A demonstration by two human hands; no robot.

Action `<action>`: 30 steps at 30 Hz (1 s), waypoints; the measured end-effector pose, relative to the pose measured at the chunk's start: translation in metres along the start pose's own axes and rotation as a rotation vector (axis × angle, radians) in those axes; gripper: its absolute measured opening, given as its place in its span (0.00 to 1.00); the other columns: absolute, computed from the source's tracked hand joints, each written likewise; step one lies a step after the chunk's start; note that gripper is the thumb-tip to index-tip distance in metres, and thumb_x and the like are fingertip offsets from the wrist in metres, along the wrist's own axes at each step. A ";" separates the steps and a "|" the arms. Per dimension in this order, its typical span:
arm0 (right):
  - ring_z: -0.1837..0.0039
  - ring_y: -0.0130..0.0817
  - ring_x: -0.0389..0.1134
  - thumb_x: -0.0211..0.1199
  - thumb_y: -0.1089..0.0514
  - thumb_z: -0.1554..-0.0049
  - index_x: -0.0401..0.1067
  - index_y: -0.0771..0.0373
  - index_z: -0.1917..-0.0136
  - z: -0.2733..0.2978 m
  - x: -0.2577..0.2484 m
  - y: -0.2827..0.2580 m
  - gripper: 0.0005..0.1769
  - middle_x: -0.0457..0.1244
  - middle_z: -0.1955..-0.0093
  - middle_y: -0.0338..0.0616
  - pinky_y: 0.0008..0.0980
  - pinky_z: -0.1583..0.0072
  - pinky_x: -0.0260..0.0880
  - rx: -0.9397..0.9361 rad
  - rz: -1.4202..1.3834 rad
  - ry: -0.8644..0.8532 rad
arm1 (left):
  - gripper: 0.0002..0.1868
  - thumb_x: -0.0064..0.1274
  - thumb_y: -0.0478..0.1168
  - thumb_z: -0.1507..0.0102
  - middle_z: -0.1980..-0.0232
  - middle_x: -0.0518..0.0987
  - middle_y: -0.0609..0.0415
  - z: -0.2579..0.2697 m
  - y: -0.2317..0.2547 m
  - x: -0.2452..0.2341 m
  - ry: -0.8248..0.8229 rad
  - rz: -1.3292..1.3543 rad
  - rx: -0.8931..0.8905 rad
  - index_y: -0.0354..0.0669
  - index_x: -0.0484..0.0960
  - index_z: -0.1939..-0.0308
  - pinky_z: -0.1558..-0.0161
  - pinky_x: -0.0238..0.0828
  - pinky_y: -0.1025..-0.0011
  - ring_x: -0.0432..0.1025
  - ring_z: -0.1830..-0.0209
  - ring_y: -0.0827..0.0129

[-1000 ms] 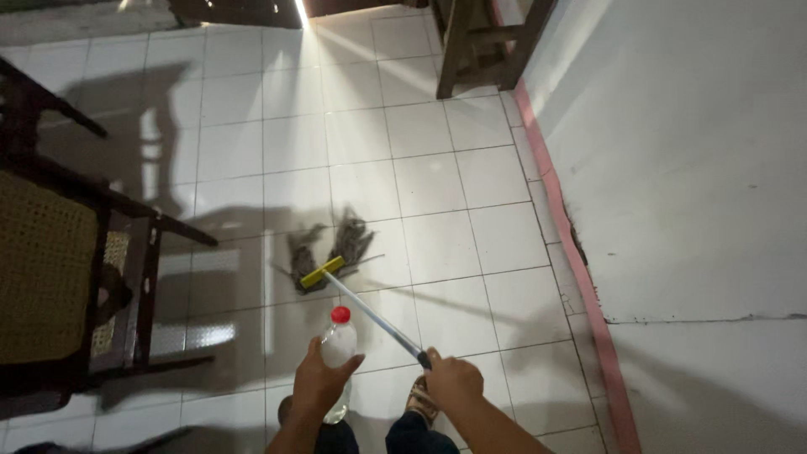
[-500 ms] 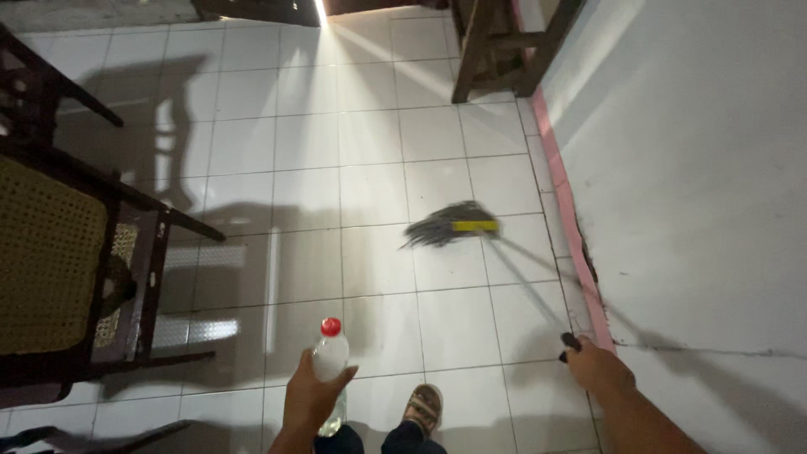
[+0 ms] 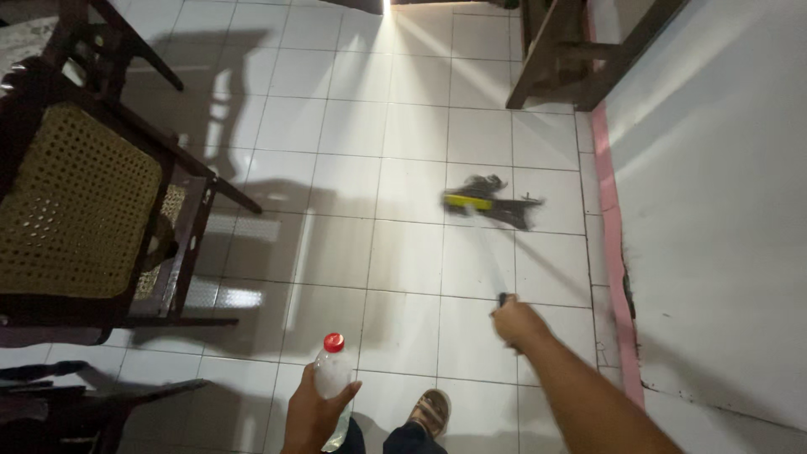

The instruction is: The person mops a tiled floor using a string mop while holding a plastic bottle in the other hand. They move the mop back and forth across the floor, cleaning around wooden chairs and along the base of the walls.

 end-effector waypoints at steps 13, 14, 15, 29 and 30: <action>0.40 0.40 0.71 0.57 0.39 0.38 0.59 0.34 0.25 0.059 0.063 -0.033 0.29 0.69 0.44 0.39 0.45 0.43 0.73 -0.222 0.347 0.015 | 0.42 0.69 0.57 0.50 0.49 0.85 0.42 0.013 0.014 -0.009 0.012 0.048 0.035 0.44 0.72 0.38 0.46 0.77 0.59 0.81 0.49 0.53; 0.42 0.40 0.72 0.57 0.38 0.38 0.61 0.33 0.26 0.058 0.056 -0.013 0.28 0.69 0.45 0.39 0.45 0.44 0.73 -0.204 0.372 0.024 | 0.42 0.68 0.58 0.50 0.50 0.85 0.42 0.012 0.015 -0.008 0.011 0.047 0.063 0.43 0.72 0.38 0.46 0.77 0.59 0.82 0.50 0.53; 0.43 0.41 0.73 0.56 0.38 0.38 0.63 0.33 0.27 0.057 0.048 0.012 0.26 0.70 0.46 0.39 0.45 0.45 0.73 -0.187 0.398 0.034 | 0.43 0.69 0.57 0.50 0.49 0.85 0.42 0.010 0.011 -0.005 -0.014 0.027 0.023 0.44 0.71 0.37 0.46 0.77 0.59 0.81 0.49 0.53; 0.52 0.51 0.75 0.51 0.43 0.36 0.70 0.57 0.36 0.107 0.142 0.319 0.23 0.73 0.54 0.54 0.49 0.49 0.72 0.142 -0.231 0.182 | 0.41 0.70 0.58 0.50 0.51 0.85 0.41 0.016 0.030 0.031 -0.213 -0.077 0.218 0.42 0.72 0.41 0.47 0.77 0.60 0.81 0.50 0.52; 0.55 0.51 0.75 0.51 0.43 0.36 0.69 0.59 0.35 0.113 0.157 0.309 0.24 0.72 0.56 0.54 0.48 0.52 0.72 0.160 -0.266 0.170 | 0.42 0.70 0.58 0.51 0.50 0.84 0.40 0.020 0.027 0.029 -0.218 -0.081 0.227 0.42 0.72 0.40 0.46 0.77 0.60 0.81 0.49 0.52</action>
Point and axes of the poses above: each hand's wrist, its own z-axis away from the middle knuckle, its own x-axis out of the palm, y = z × x, the point moved 7 cm from there along -z, towards the middle knuckle
